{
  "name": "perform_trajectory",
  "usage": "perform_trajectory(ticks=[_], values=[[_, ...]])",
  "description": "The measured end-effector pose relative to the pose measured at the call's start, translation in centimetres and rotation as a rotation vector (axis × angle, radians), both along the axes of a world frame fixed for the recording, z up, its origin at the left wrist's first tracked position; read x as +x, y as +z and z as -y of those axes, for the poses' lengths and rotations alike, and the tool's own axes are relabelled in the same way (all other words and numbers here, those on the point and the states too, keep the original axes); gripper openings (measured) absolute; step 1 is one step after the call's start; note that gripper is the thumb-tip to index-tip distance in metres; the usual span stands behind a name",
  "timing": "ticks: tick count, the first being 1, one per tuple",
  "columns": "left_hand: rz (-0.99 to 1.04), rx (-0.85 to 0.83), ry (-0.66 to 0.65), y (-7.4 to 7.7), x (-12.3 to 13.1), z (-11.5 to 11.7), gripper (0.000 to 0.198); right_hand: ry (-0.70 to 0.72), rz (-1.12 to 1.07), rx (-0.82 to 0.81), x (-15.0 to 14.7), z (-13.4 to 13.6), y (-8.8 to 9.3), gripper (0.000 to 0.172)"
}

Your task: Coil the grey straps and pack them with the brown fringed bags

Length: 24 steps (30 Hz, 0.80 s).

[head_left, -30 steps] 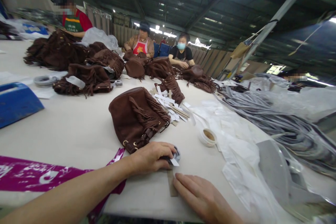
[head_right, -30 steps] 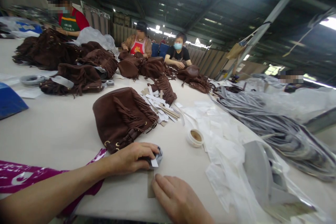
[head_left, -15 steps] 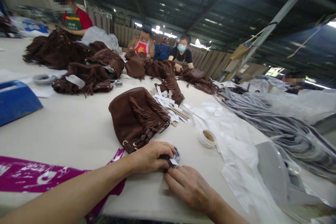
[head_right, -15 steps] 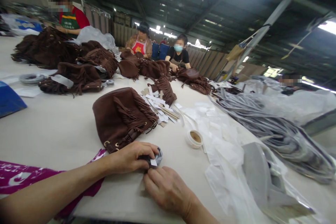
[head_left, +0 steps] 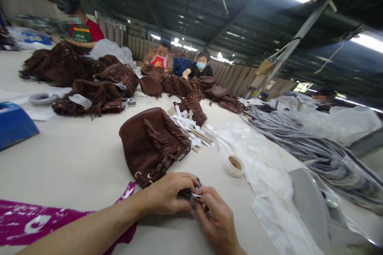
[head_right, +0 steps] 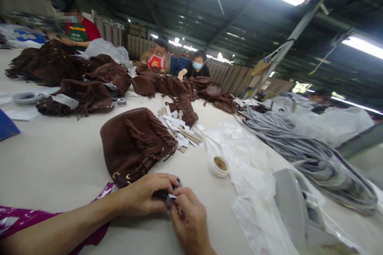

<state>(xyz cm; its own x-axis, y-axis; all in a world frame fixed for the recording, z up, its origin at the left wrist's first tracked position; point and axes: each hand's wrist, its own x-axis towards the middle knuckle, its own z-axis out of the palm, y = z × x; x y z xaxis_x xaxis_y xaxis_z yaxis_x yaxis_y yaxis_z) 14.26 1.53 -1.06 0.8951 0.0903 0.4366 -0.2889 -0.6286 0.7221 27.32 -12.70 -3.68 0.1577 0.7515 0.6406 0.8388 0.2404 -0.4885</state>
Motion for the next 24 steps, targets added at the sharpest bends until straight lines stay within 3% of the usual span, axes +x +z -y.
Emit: perform_trajectory(ticks=[5,9,13,17,24], values=[[-0.013,-0.016,0.078,-0.5,0.1,0.4,0.026,-0.060,-0.081,0.028,0.1,0.0,-0.2,0.004],[-0.015,-0.013,0.084,-0.6,0.1,0.4,0.025,-0.059,-0.197,-0.033,0.4,0.3,-0.4,0.023],[-0.010,-0.009,0.095,-0.7,0.1,0.4,0.022,0.021,0.013,-0.014,0.5,0.4,-0.1,0.019],[-0.026,-0.023,0.093,-0.6,0.0,0.6,0.023,-0.056,0.260,0.091,0.2,0.2,0.4,0.025],[-0.048,-0.028,0.080,-0.2,-0.3,1.0,0.023,-0.031,0.205,0.119,0.1,0.1,0.6,0.022]])
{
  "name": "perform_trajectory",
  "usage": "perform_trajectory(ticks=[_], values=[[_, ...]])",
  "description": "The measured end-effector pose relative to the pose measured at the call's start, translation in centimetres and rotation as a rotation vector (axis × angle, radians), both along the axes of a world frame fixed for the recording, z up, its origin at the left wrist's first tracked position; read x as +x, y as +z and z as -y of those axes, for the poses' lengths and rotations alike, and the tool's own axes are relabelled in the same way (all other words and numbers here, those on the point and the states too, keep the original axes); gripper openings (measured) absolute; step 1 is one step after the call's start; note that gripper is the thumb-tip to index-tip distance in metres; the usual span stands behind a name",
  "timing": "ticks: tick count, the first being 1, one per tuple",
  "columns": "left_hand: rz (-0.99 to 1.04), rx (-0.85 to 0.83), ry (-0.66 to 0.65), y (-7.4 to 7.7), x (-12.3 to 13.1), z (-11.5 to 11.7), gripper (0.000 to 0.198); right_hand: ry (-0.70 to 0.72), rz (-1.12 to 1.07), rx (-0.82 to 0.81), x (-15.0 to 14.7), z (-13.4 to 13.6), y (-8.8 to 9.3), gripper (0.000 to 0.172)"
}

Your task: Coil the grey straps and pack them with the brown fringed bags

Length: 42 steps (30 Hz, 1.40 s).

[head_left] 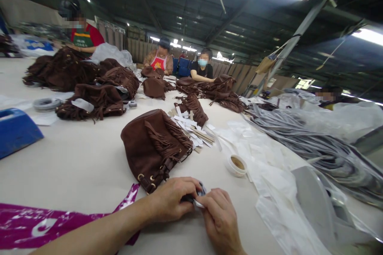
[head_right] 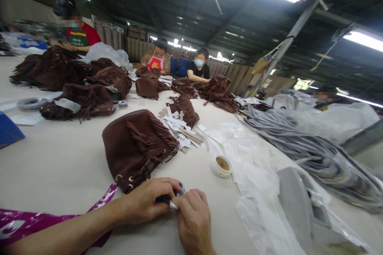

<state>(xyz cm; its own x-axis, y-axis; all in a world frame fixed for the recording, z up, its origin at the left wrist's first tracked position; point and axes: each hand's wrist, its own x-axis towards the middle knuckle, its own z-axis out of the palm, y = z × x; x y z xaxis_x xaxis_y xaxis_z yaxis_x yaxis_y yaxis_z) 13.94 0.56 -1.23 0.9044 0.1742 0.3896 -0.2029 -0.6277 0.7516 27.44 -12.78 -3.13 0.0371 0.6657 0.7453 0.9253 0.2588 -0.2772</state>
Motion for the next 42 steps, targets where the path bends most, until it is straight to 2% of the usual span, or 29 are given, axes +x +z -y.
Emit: perform_trajectory(ticks=[4,6,9,16,21,24,28,31,33,36,38,42], values=[[-0.009,-0.028,0.001,0.0,0.2,0.0,0.008,0.002,-0.271,-0.174,0.3,0.1,-0.5,0.011],[-0.012,-0.076,0.013,0.0,0.2,0.0,0.010,-0.010,-0.400,-0.242,0.3,0.1,-0.7,0.006],[-0.007,-0.135,0.033,0.1,0.3,0.1,0.012,-0.041,-0.471,-0.237,0.3,0.1,-1.0,0.007],[-0.033,-0.105,0.086,0.3,0.6,0.7,0.017,0.007,-0.350,-0.221,0.6,0.3,-0.6,0.010],[-0.035,-0.072,0.131,-0.2,0.9,0.9,0.014,0.037,-0.152,-0.098,0.3,0.3,-0.4,0.025],[-0.013,-0.039,0.129,-0.4,0.7,0.9,0.016,0.021,-0.117,-0.068,0.1,0.0,-0.2,0.025],[0.053,0.061,0.138,0.5,-0.1,1.1,0.018,-0.007,-0.047,-0.013,0.0,-0.2,1.4,0.023],[0.148,0.151,0.122,1.9,-0.8,1.4,0.032,0.036,-0.007,-0.001,0.0,-0.4,3.6,0.021],[0.198,0.196,0.114,2.6,-1.1,1.5,0.042,0.090,-0.053,-0.006,0.0,-0.7,5.0,0.021],[0.273,0.216,0.196,2.9,-1.5,1.4,0.054,0.093,-0.220,-0.040,-0.1,-1.5,6.1,0.017],[0.296,0.232,0.219,2.8,-1.6,1.0,0.055,0.068,-0.366,-0.090,-0.1,-2.2,6.0,0.017],[0.261,0.282,0.102,2.3,-1.3,0.0,0.043,0.072,-0.641,-0.243,0.1,-3.3,5.4,0.018]])
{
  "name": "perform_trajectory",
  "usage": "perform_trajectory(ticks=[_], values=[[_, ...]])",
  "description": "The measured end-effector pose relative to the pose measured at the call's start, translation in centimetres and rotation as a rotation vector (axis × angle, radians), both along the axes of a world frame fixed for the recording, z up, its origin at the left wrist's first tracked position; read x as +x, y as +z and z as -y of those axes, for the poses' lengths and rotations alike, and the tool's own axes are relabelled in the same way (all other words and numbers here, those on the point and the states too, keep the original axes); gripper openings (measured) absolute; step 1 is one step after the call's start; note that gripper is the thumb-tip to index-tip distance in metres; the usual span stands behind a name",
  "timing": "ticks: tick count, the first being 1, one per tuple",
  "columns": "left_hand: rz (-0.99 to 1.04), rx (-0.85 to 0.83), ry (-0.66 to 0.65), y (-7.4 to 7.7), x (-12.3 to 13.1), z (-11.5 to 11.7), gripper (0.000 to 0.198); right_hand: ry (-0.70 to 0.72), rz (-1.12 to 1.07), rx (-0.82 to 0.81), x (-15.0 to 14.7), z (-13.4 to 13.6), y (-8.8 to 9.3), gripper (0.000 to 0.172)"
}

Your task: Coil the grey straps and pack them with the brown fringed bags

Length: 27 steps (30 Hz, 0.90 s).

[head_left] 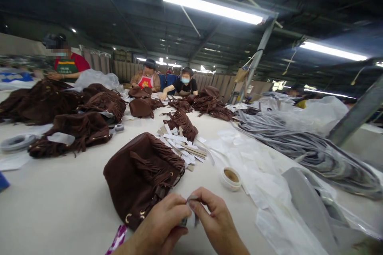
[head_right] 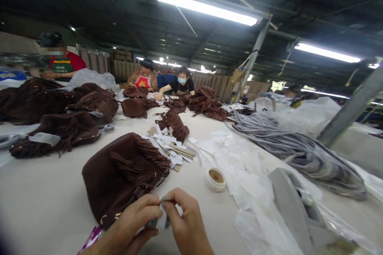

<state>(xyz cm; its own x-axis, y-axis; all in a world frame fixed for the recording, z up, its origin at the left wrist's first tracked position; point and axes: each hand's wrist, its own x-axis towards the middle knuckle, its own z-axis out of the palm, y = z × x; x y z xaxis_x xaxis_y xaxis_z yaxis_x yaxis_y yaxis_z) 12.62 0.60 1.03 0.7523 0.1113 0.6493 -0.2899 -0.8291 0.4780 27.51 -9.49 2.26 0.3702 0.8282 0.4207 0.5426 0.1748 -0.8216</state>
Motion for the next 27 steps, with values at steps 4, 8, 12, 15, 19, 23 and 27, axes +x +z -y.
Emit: perform_trajectory(ticks=[4,8,12,15,19,23,27], values=[[0.046,-0.105,0.014,-0.4,0.6,-0.4,0.036,-0.018,-0.070,-0.002,0.3,-0.4,-0.5,0.019],[0.045,-0.238,0.081,-0.4,0.9,-0.3,0.030,-0.003,0.023,0.104,0.3,-0.4,-1.0,0.021],[-0.016,-0.293,0.147,-0.3,0.7,-0.1,0.021,0.035,0.164,0.133,0.4,-0.2,-0.9,0.020],[-0.043,-0.297,0.173,-0.4,0.8,0.2,0.013,0.056,0.216,0.059,0.6,0.2,-0.2,0.019],[-0.054,-0.272,0.132,-0.4,1.0,0.3,0.013,0.001,0.088,-0.103,0.6,0.5,1.0,0.017],[-0.089,-0.274,0.084,-0.5,0.9,0.4,0.014,0.004,0.116,-0.129,0.4,0.8,1.2,0.018],[-0.115,-0.326,0.103,-1.1,0.7,0.7,0.010,0.074,0.421,0.026,0.1,1.6,0.2,0.019]])
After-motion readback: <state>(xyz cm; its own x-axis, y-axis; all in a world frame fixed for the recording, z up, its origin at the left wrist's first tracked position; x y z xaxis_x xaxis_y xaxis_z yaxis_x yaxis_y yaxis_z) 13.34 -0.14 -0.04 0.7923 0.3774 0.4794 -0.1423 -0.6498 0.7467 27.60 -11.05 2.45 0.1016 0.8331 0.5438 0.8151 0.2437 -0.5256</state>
